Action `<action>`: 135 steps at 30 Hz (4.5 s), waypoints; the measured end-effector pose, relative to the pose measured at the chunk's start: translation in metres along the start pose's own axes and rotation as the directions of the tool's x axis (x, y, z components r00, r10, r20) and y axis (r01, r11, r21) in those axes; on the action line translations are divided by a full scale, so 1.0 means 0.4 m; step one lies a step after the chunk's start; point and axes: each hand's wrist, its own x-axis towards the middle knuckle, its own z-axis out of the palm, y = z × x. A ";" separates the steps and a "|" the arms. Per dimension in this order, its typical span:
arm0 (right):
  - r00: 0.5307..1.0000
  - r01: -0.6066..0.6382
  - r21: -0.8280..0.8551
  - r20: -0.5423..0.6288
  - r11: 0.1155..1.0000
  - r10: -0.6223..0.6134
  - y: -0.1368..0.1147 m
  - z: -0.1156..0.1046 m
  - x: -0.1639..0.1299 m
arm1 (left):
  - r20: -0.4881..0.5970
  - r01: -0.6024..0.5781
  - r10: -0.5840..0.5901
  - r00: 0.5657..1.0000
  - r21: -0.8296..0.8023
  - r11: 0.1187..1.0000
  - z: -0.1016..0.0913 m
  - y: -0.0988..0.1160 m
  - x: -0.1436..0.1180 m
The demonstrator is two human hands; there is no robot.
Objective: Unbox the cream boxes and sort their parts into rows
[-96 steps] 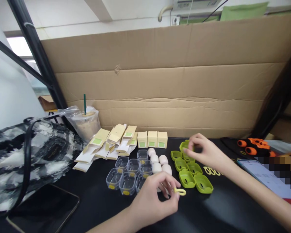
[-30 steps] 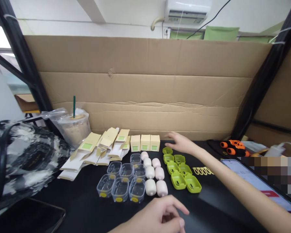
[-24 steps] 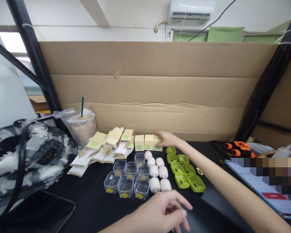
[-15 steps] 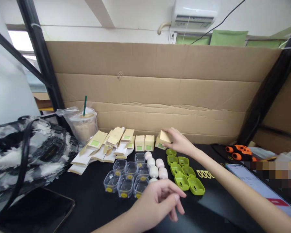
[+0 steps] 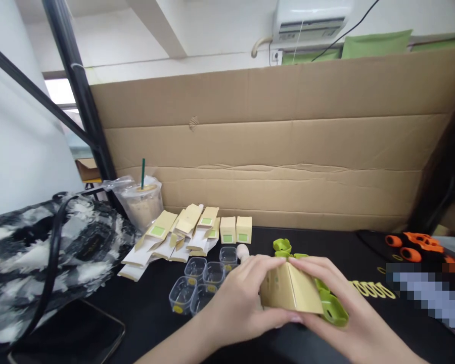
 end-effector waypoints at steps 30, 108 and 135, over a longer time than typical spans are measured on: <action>0.949 0.282 -0.488 0.013 0.826 -0.316 -0.004 0.018 -0.008 | 0.008 -0.269 0.384 0.923 0.725 0.634 -0.004 -0.047 -0.012; 0.793 0.237 -0.410 0.606 0.881 0.069 -0.051 0.223 0.399 | -0.684 0.184 0.474 0.555 0.657 0.731 -0.239 -0.150 -0.011; 0.789 0.503 -0.625 0.052 0.597 -0.612 0.036 0.018 0.033 | 0.127 0.378 -0.561 0.818 -0.854 0.358 0.011 -0.021 -0.004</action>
